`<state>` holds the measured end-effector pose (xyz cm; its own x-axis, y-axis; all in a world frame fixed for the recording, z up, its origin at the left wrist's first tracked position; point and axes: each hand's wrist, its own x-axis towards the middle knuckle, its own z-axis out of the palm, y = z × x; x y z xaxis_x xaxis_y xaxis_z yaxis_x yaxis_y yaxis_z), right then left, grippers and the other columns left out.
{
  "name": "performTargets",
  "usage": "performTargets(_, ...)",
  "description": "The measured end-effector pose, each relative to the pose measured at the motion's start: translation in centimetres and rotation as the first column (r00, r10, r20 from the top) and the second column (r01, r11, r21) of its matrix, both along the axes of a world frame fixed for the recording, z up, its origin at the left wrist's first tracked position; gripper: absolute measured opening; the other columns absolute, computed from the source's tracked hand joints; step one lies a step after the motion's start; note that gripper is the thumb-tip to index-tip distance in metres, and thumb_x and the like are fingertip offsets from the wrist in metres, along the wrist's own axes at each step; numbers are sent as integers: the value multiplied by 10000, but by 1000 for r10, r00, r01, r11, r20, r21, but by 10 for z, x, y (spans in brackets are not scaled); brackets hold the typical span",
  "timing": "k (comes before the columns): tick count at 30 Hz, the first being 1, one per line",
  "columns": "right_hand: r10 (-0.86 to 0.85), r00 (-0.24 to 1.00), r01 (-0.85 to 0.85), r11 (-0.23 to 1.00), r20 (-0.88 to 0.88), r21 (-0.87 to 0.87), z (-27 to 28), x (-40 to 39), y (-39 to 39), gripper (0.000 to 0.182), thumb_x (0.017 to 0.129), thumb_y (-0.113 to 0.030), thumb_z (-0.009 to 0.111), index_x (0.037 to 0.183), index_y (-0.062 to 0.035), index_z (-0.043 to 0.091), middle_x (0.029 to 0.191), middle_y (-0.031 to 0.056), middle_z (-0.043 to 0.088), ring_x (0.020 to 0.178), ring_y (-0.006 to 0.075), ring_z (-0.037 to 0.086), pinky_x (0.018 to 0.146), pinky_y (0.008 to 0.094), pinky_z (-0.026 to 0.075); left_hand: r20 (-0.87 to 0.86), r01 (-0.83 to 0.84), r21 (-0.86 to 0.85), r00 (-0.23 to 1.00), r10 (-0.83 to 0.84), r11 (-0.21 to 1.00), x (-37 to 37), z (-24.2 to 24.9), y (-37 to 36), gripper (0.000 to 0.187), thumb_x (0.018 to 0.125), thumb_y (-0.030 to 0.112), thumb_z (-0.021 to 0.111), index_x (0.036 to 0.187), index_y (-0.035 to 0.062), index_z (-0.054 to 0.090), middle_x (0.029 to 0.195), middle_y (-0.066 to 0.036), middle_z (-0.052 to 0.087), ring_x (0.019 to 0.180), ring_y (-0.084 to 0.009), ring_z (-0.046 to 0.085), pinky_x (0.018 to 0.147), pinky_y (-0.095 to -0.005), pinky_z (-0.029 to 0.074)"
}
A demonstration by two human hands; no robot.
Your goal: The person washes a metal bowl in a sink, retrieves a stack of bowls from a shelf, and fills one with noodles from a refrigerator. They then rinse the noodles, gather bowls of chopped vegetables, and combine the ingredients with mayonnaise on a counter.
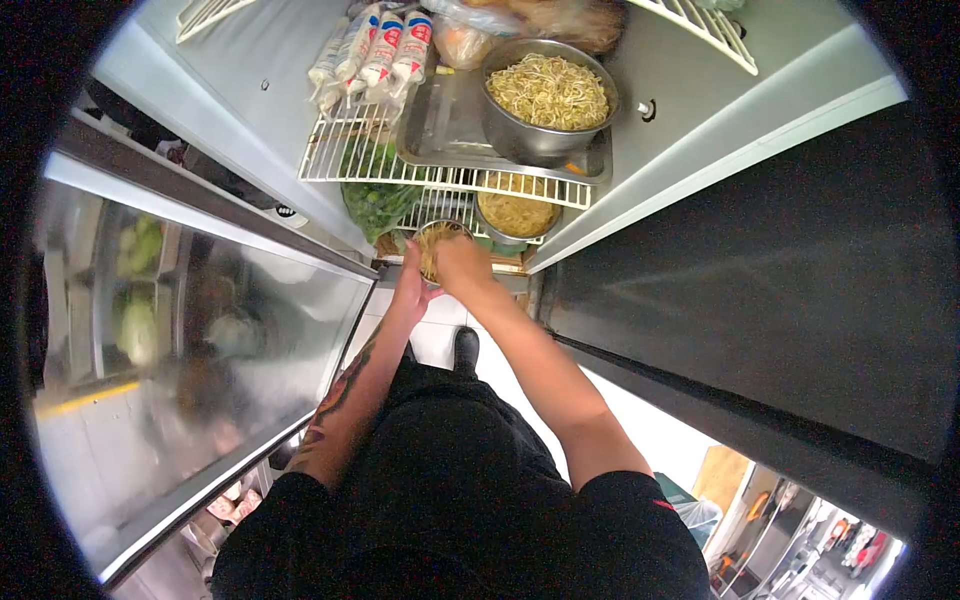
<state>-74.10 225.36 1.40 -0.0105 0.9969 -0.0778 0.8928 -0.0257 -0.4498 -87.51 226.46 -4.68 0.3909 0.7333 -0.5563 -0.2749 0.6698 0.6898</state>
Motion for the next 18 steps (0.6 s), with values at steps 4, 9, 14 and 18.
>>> performTargets(4, -81, 972, 143, 950, -223, 278, 72, -11, -15, 90, 801, -69, 653, 841, -63, 733, 922, 145, 709, 848, 337, 680, 753, 421, 550, 16, -28, -12, 999, 29, 1000, 0, 1, -4, 780, 962, 694, 367, 1540, 194, 210, 1570, -103, 263, 1402, -324, 361, 926, -569, 531)
performTargets(9, -179, 850, 269, 956, -496, 116, 9, 38, 7, 165, 739, -13, 711, 888, -72, 750, 929, 124, 730, 840, 309, 698, 738, 357, 549, -7, 12, -50, 1000, -12, 999, 9, -2, 6, 752, 964, 698, 348, 1520, 202, 251, 1523, -103, 369, 1349, -319, 451, 918, -565, 538)
performTargets(14, -294, 945, 287, 956, 143, 65, -17, 129, 42, 569, 774, -310, 741, 1315, -198, 604, 1309, 155, 621, 1162, 315, 617, 974, 427, 493, -79, 16, -106, 997, -24, 994, 22, -20, 6, 739, 946, 705, 396, 1489, 214, 297, 1507, -93, 398, 1253, -328, 550, 794, -542, 597)
performTargets(18, -12, 927, 134, 944, 376, -301, -47, 133, 61, 679, 803, -223, 664, 1449, -152, 466, 1475, 156, 476, 1360, 360, 440, 1130, 438, 366, -107, -4, -112, 994, -9, 994, 43, -11, 2, 767, 927, 752, 347, 1482, 225, 293, 1488, -114, 424, 1288, -353, 514, 907, -589, 538)
